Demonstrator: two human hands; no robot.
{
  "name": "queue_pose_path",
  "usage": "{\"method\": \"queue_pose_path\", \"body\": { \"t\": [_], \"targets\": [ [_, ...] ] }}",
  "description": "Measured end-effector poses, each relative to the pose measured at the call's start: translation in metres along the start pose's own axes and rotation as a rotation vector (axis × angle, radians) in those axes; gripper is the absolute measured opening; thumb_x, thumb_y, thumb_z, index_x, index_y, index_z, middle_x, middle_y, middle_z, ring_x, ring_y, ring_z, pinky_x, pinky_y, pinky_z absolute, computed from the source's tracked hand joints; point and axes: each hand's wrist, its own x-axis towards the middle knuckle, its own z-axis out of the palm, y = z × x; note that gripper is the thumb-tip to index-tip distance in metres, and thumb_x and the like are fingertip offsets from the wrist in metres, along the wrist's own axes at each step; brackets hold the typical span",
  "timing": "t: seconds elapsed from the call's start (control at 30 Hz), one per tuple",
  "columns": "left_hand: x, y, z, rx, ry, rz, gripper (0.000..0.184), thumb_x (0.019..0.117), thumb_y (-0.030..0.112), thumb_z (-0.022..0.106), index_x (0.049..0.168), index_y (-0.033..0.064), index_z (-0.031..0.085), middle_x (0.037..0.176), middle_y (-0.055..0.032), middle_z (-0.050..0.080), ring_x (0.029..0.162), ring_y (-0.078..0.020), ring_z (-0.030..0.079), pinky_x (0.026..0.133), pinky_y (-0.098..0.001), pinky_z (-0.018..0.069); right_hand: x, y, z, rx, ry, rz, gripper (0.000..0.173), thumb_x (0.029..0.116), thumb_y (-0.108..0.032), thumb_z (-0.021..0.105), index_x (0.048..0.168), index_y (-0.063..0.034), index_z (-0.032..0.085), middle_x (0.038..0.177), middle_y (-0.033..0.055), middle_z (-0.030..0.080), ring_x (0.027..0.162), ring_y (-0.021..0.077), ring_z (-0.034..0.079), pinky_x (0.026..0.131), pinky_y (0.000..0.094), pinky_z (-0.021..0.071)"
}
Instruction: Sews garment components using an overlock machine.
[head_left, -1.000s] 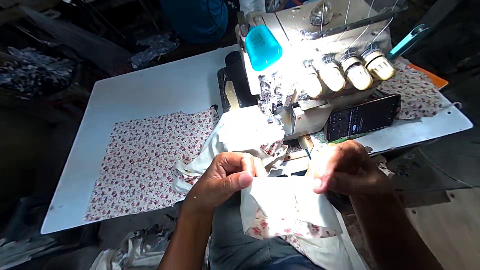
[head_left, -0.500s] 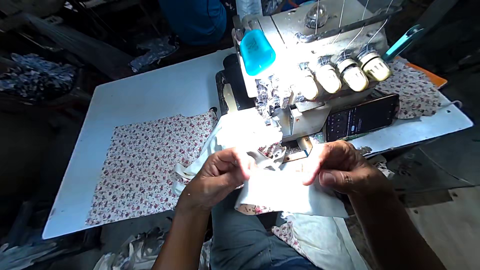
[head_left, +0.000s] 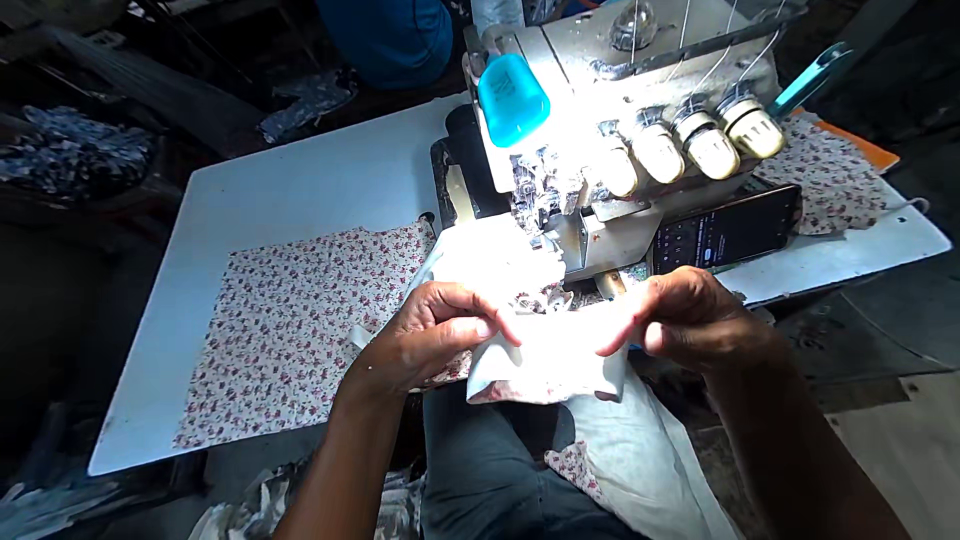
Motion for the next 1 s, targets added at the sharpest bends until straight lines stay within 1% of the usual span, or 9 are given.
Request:
{"method": "queue_pose_path", "body": {
  "t": [0.13,0.27,0.37,0.47,0.57,0.77,0.9,0.97,1.0],
  "targets": [
    [0.005,0.007,-0.003,0.101,0.037,-0.062,0.015,0.0989,0.022,0.065,0.098,0.0165,0.078,0.093,0.0075,0.076,0.083,0.0028,0.069,0.073,-0.0134,0.0566,0.001,0.003,-0.003,-0.033,0.021,0.025,0.019,0.1043,-0.012,0.057,0.114,-0.0096,0.073,0.109,-0.0046,0.075,0.099,0.0,0.069,0.086,0.0176,0.0576],
    [0.008,0.015,-0.008,0.209,0.032,-0.091,0.015,0.0993,0.019,0.062,0.097,0.0177,0.077,0.089,0.0086,0.075,0.079,0.0043,0.068,0.069,-0.0117,0.0552,0.0,0.004,-0.007,-0.108,0.065,0.061,0.018,0.1026,-0.009,0.059,0.114,-0.0078,0.074,0.107,-0.0033,0.075,0.099,0.0009,0.068,0.087,0.0189,0.0572],
    [0.009,0.019,-0.012,0.312,0.003,-0.09,0.019,0.0985,0.012,0.058,0.091,0.0159,0.075,0.084,0.0087,0.074,0.074,0.0045,0.066,0.065,-0.0112,0.0536,-0.001,0.002,-0.008,-0.126,0.145,0.11,0.018,0.0993,-0.007,0.064,0.113,-0.0077,0.075,0.105,-0.0029,0.075,0.096,0.0021,0.07,0.086,0.0191,0.0585],
    [0.01,0.024,-0.014,0.359,-0.023,-0.095,0.021,0.0974,0.008,0.056,0.086,0.0142,0.073,0.082,0.008,0.073,0.073,0.0042,0.066,0.064,-0.0109,0.0536,-0.001,0.002,-0.011,-0.154,0.13,0.117,0.016,0.0992,-0.006,0.064,0.111,-0.0072,0.074,0.104,-0.003,0.075,0.095,0.0019,0.07,0.084,0.019,0.0587],
    [0.011,0.025,-0.014,0.378,-0.02,-0.091,0.023,0.0954,0.005,0.054,0.081,0.0136,0.07,0.078,0.0081,0.072,0.069,0.0054,0.064,0.062,-0.0094,0.0512,-0.002,0.003,-0.013,-0.173,0.101,0.131,0.015,0.098,-0.004,0.065,0.111,-0.0046,0.074,0.102,-0.0025,0.075,0.091,0.0009,0.069,0.081,0.0175,0.0587],
    [0.013,0.029,-0.016,0.534,-0.056,-0.095,0.025,0.091,0.001,0.053,0.073,0.0124,0.066,0.07,0.0081,0.067,0.063,0.0061,0.06,0.057,-0.0081,0.0472,-0.003,0.001,-0.014,-0.18,0.098,0.166,0.014,0.0991,-0.008,0.064,0.11,-0.0064,0.074,0.103,-0.005,0.076,0.093,-0.0003,0.07,0.083,0.0163,0.0579],
    [0.016,0.035,-0.009,0.726,-0.018,-0.091,0.03,0.0898,-0.002,0.045,0.073,0.0113,0.065,0.069,0.0068,0.066,0.062,0.0036,0.059,0.056,-0.01,0.0469,-0.001,-0.006,-0.013,-0.268,0.167,0.21,0.01,0.0976,-0.006,0.065,0.103,-0.0057,0.073,0.096,-0.003,0.076,0.087,0.0014,0.071,0.079,0.0163,0.0587],
    [0.018,0.037,-0.002,0.933,0.036,-0.104,0.032,0.0909,0.0,0.043,0.075,0.014,0.067,0.07,0.0088,0.066,0.064,0.0032,0.06,0.057,-0.0118,0.0471,0.002,-0.009,-0.008,-0.362,0.242,0.253,0.009,0.0976,-0.007,0.064,0.098,-0.0057,0.073,0.089,-0.0022,0.074,0.079,0.0022,0.069,0.072,0.0156,0.0581],
    [0.02,0.038,0.0,1.042,0.051,-0.112,0.031,0.0914,0.003,0.043,0.077,0.016,0.067,0.071,0.011,0.064,0.065,0.0043,0.058,0.058,-0.0122,0.0454,0.004,-0.01,-0.006,-0.409,0.273,0.269,0.009,0.0977,-0.009,0.065,0.097,-0.0061,0.073,0.088,-0.0019,0.073,0.077,0.0028,0.068,0.069,0.0155,0.0572]
  ]
}}
